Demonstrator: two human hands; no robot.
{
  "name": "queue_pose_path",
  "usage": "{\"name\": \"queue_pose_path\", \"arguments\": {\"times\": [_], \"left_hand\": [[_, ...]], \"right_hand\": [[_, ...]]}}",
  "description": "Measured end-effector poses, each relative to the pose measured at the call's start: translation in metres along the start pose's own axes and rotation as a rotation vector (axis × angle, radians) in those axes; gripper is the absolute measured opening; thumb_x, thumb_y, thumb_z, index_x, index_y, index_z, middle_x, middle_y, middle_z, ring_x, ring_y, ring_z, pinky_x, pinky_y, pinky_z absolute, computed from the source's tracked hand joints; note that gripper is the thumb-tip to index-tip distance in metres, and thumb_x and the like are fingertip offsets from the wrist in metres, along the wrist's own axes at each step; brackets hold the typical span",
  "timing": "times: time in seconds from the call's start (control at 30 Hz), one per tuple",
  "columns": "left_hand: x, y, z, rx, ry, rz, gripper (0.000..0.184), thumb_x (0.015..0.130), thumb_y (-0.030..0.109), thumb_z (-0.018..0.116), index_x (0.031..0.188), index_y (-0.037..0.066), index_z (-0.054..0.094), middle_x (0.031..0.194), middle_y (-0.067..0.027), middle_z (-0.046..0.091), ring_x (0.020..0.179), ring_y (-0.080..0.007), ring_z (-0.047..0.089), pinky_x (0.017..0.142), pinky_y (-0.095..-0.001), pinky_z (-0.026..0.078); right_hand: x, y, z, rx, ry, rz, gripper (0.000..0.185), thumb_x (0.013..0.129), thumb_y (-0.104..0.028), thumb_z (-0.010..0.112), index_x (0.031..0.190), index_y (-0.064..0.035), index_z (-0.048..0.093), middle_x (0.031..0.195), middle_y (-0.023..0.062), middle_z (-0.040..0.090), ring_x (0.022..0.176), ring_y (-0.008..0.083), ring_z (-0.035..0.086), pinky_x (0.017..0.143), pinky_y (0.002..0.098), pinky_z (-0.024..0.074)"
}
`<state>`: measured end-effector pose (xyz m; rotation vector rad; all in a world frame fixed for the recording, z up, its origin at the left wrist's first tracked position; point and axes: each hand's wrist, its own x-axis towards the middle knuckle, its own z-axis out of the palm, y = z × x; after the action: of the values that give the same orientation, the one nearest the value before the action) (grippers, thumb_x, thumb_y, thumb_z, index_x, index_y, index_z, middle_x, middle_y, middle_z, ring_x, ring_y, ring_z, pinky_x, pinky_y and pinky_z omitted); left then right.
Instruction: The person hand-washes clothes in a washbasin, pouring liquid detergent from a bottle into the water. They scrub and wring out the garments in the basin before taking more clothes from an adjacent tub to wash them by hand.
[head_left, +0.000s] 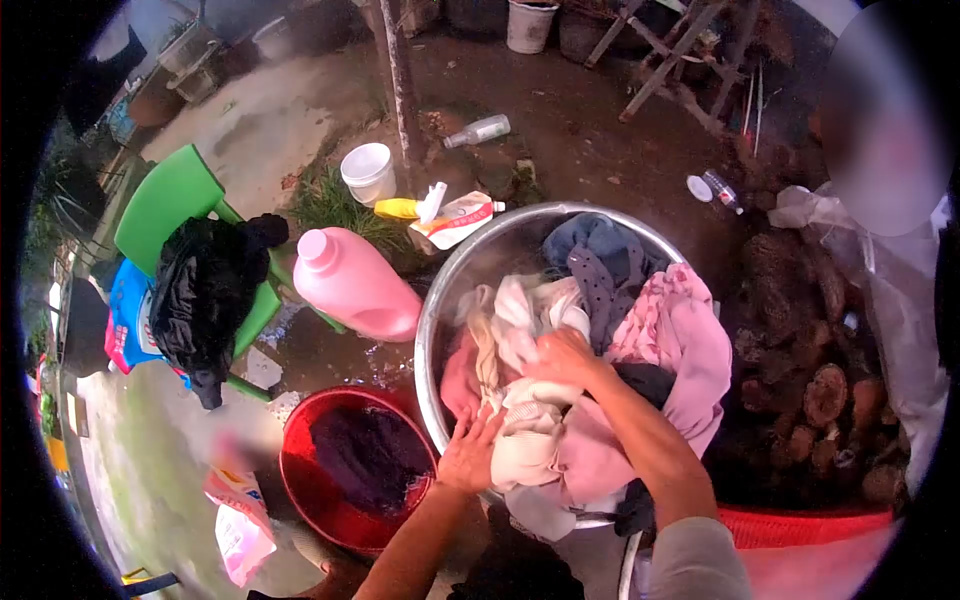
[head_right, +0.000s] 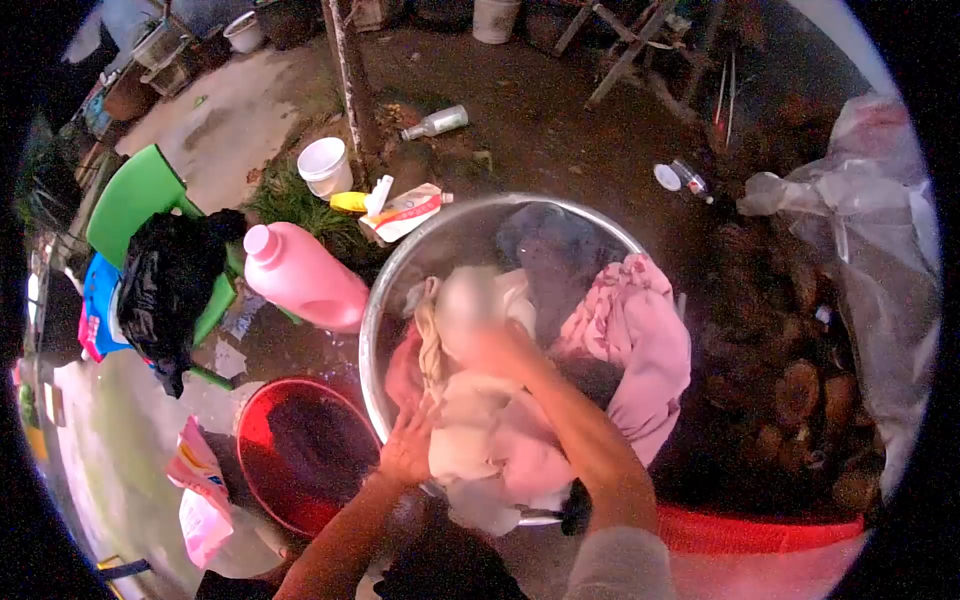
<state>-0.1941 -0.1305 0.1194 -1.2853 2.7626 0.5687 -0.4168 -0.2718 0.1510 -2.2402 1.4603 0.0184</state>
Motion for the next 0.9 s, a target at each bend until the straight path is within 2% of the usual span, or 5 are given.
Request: {"name": "queue_pose_path", "arguments": {"times": [0.27, 0.4, 0.57, 0.63, 0.9], "left_hand": [[-0.002, -0.001, 0.013, 0.002, 0.165, -0.001, 0.049, 0.09, 0.042, 0.05, 0.132, 0.017, 0.058, 0.142, -0.0132, 0.049, 0.14, -0.0352, 0.031, 0.117, -0.0547, 0.013], [-0.001, 0.0, 0.017, -0.102, 0.264, 0.013, 0.042, 0.094, 0.037, 0.045, 0.127, 0.016, 0.06, 0.14, -0.0133, 0.051, 0.14, -0.0355, 0.032, 0.118, -0.0548, 0.011], [0.001, 0.001, 0.006, 0.03, 0.049, -0.069, 0.046, 0.094, 0.034, 0.049, 0.134, 0.011, 0.052, 0.138, -0.0136, 0.051, 0.135, -0.0329, 0.039, 0.118, -0.0524, 0.013], [0.0, -0.003, 0.014, 0.075, 0.145, -0.052, 0.049, 0.093, 0.034, 0.052, 0.137, 0.013, 0.05, 0.132, -0.0124, 0.054, 0.13, -0.0306, 0.043, 0.117, -0.0526, 0.016], [-0.001, 0.001, 0.011, -0.092, 0.249, -0.026, 0.041, 0.09, 0.037, 0.055, 0.125, 0.016, 0.061, 0.123, -0.0124, 0.06, 0.134, -0.0319, 0.039, 0.116, -0.0535, 0.019]], "right_hand": [[-0.084, -0.067, -0.061, 0.102, -0.191, -0.342, 0.045, 0.075, -0.048, 0.07, 0.09, -0.0053, 0.067, 0.076, 0.0162, 0.064, 0.076, 0.0346, 0.064, 0.073, 0.0448, 0.0477], [0.027, -0.001, -0.026, 0.785, -0.174, -0.068, 0.054, 0.086, -0.046, 0.062, 0.122, -0.0062, 0.054, 0.099, 0.0158, 0.068, 0.09, 0.0309, 0.067, 0.079, 0.0448, 0.0518], [0.148, 0.047, 0.045, 0.242, 0.226, 0.473, 0.075, 0.088, -0.054, 0.056, 0.148, -0.0163, 0.033, 0.145, 0.0197, 0.042, 0.137, 0.0312, 0.039, 0.111, 0.0435, 0.0324], [0.137, 0.012, 0.06, -0.082, -0.034, 0.316, 0.081, 0.088, -0.06, 0.049, 0.153, -0.0213, 0.021, 0.157, 0.017, 0.023, 0.144, 0.0343, 0.024, 0.117, 0.0421, 0.0226], [-0.003, -0.026, 0.013, -0.016, -0.245, -0.121, 0.06, 0.093, -0.051, 0.046, 0.146, -0.0243, 0.04, 0.149, 0.0175, 0.038, 0.142, 0.034, 0.03, 0.113, 0.059, 0.0177]]}}
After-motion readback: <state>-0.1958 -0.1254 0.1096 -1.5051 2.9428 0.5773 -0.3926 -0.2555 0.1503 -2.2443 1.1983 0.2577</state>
